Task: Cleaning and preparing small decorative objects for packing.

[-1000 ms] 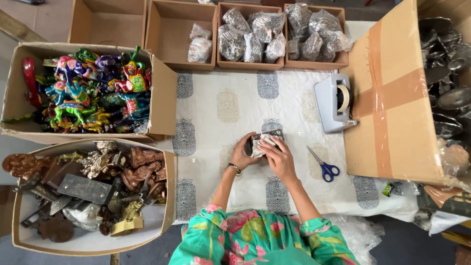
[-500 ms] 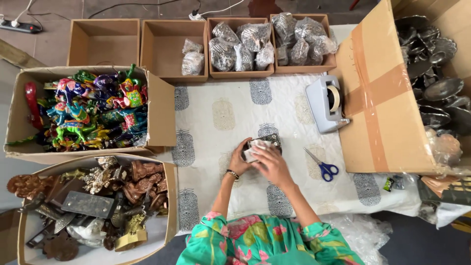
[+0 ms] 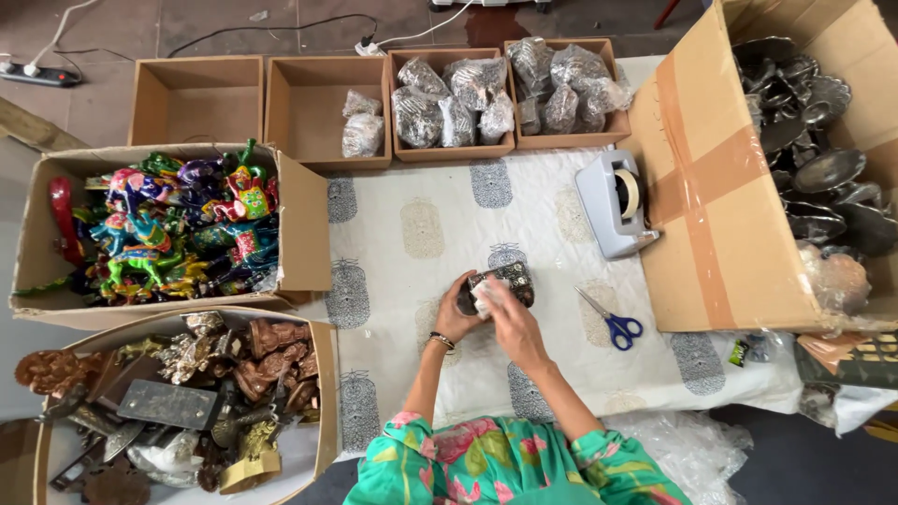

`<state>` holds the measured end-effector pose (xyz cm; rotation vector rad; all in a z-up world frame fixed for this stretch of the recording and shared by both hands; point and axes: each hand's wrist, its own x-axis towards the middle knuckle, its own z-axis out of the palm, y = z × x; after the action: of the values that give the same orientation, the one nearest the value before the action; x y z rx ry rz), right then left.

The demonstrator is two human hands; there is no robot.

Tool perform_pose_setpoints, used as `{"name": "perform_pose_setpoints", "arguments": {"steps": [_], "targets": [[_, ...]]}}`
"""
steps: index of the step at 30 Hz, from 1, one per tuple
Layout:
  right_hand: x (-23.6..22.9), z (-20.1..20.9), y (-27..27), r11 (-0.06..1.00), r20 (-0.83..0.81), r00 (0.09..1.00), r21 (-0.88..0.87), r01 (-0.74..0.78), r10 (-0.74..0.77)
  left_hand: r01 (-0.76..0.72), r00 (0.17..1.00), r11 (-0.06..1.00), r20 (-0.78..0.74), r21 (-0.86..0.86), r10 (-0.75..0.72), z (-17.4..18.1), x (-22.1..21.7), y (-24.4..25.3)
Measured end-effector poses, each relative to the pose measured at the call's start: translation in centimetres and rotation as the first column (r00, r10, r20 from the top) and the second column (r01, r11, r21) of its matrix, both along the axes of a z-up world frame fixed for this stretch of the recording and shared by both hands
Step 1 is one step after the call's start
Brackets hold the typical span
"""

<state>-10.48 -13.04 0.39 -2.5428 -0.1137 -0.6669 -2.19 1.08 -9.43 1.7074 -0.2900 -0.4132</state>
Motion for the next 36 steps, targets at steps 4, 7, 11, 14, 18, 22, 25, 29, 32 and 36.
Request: {"name": "perform_pose_setpoints", "arguments": {"steps": [4,7,11,14,18,22,25,29,32,36], "targets": [[1.2,-1.3,-2.4,0.991,-0.067,0.993,-0.09,-0.1,0.094,0.008,1.0,0.998,0.027,-0.058,-0.007,1.8,-0.2,0.6],[1.5,-2.3,-6.2,0.998,-0.062,0.998,-0.055,0.005,-0.009,0.013,1.0,0.991,-0.001,-0.134,-0.013,1.8,-0.2,0.2],[1.0,-1.4,-5.9,0.976,-0.04,0.975,0.005,0.218,-0.218,0.02,1.0,0.995,0.008,-0.101,-0.019,1.9,-0.2,0.3],[-0.1,-0.3,-1.9,0.991,-0.115,0.988,0.077,0.111,-0.102,0.028,1.0,0.993,0.003,-0.117,-0.028,2.1,-0.1,0.4],[0.3,-2.1,0.0,0.976,0.002,0.992,-0.174,-0.128,0.13,0.033,0.999,0.974,0.028,-0.226,-0.027,-0.6,-0.1,0.4],[1.1,-1.1,-2.7,0.989,-0.054,0.997,-0.135,-0.064,0.057,-0.031,0.998,0.999,0.045,-0.04,0.033,1.1,-0.3,0.1],[1.5,-3.0,-5.5,0.986,-0.173,0.971,-0.023,0.164,-0.166,-0.029,0.989,0.998,0.148,0.061,0.02,0.8,-0.3,0.1],[-0.3,-4.9,-9.0,0.88,-0.269,0.893,0.217,0.422,-0.362,0.03,0.998,0.986,0.047,0.166,-0.038,2.4,-0.3,0.3],[-2.0,-7.4,-10.7,0.667,-0.445,0.844,0.534,0.519,-0.3,0.084,0.995,0.968,0.025,0.237,-0.092,2.2,0.1,0.0],[-2.7,-6.5,-9.8,0.396,-0.605,0.797,0.733,0.554,0.004,-0.031,0.996,0.974,0.083,0.224,0.012,-1.1,-1.3,-0.7]]}}
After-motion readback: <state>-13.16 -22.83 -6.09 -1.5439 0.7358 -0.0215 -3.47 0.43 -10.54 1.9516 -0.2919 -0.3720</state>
